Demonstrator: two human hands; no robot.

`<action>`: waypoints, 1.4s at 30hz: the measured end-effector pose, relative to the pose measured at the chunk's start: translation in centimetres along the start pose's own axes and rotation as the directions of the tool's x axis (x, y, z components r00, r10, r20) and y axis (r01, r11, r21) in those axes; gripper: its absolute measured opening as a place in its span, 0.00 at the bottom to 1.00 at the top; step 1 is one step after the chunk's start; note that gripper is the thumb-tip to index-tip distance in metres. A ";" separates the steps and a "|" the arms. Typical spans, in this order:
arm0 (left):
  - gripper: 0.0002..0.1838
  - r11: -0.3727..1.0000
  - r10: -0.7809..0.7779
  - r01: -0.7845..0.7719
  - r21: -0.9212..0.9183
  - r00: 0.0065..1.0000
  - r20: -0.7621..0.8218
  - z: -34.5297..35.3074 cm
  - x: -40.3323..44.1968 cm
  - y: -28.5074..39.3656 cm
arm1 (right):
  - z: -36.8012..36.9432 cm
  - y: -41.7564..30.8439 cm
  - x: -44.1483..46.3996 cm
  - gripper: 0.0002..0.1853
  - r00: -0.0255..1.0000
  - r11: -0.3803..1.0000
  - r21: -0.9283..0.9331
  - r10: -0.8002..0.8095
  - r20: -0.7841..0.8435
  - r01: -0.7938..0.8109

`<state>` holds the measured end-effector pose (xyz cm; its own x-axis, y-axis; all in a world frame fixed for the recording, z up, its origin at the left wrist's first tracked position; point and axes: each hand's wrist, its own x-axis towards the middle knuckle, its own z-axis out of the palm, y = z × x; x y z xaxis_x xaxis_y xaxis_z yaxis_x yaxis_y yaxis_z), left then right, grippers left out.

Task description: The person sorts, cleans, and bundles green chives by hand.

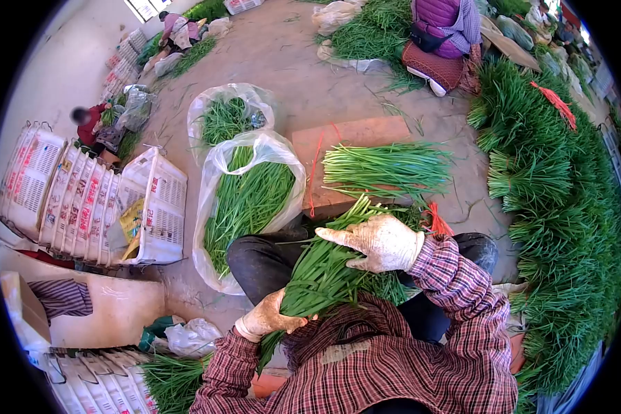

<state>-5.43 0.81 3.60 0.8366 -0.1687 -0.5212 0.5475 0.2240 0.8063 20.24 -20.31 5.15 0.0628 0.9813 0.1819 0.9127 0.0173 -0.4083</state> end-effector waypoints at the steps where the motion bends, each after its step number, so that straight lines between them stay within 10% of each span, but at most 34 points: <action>1: 0.34 1.000 -0.019 0.019 0.019 1.000 0.000 0.0 -0.1 0.1 | 0.0 -0.1 0.1 0.51 1.000 1.000 0.011 -0.012 0.016 0.012; 6: 0.35 1.000 0.018 -0.018 0.010 0.999 0.027 -0.2 -0.6 -0.2 | 1.9 1.0 0.0 0.21 0.960 0.979 0.075 -0.170 -0.222 0.190; 13: 0.38 0.999 -0.017 0.019 -0.049 0.999 0.044 -1.0 -0.5 -1.2 | 0.5 1.0 0.5 0.18 0.917 0.992 -0.122 -0.043 -0.396 -0.007; 17: 0.38 0.999 0.006 -0.005 -0.049 1.000 0.020 -0.3 -0.7 -0.9 | 0.2 2.5 1.4 0.15 0.804 0.978 0.203 0.157 -0.574 -0.046; 18: 0.39 0.999 0.008 -0.007 -0.046 1.000 0.003 -0.2 -0.6 -1.0 | 1.0 2.2 1.7 0.12 0.761 0.745 0.666 0.417 -0.497 0.027; 22: 0.38 0.998 0.021 -0.022 -0.057 1.000 -0.023 1.0 -0.6 -0.9 | 1.3 2.2 3.4 0.12 0.612 0.168 0.986 0.778 -0.145 0.020; 26: 0.37 0.994 0.025 -0.039 -0.107 0.992 -0.123 2.4 -0.9 -1.9 | 2.5 4.8 3.2 0.12 0.516 0.203 0.978 0.832 -0.203 0.057; 29: 0.34 0.996 0.036 -0.044 -0.077 0.994 -0.105 2.5 -1.2 -3.1 | 2.7 7.1 2.8 0.15 0.352 0.626 0.754 0.764 -0.541 -0.199; 32: 0.34 0.988 0.074 -0.085 -0.127 0.993 -0.090 3.1 -1.5 -3.1 | 0.9 8.9 1.2 0.20 0.343 0.435 0.860 0.877 -0.338 -0.265; 37: 0.35 0.985 0.029 -0.055 -0.161 0.986 -0.164 2.0 -2.4 -4.6 | 0.6 15.3 -2.4 0.12 0.051 0.565 0.749 0.808 -0.586 -0.347; 39: 0.34 0.977 0.062 -0.091 -0.191 0.986 -0.154 1.7 -2.7 -4.8 | -0.9 15.8 -5.8 0.32 0.218 0.348 0.846 0.935 -0.281 -0.404; 42: 0.32 0.981 0.045 -0.078 -0.177 0.982 -0.185 1.9 -2.3 -4.5 | -1.5 10.6 -6.0 0.36 0.558 0.542 0.442 0.823 -0.108 -0.714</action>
<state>-9.85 -1.66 1.69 0.8496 0.0220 -0.5270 0.4749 0.4028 0.7824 30.17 -26.33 1.08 0.8295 0.5412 -0.1380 0.2718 -0.6070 -0.7468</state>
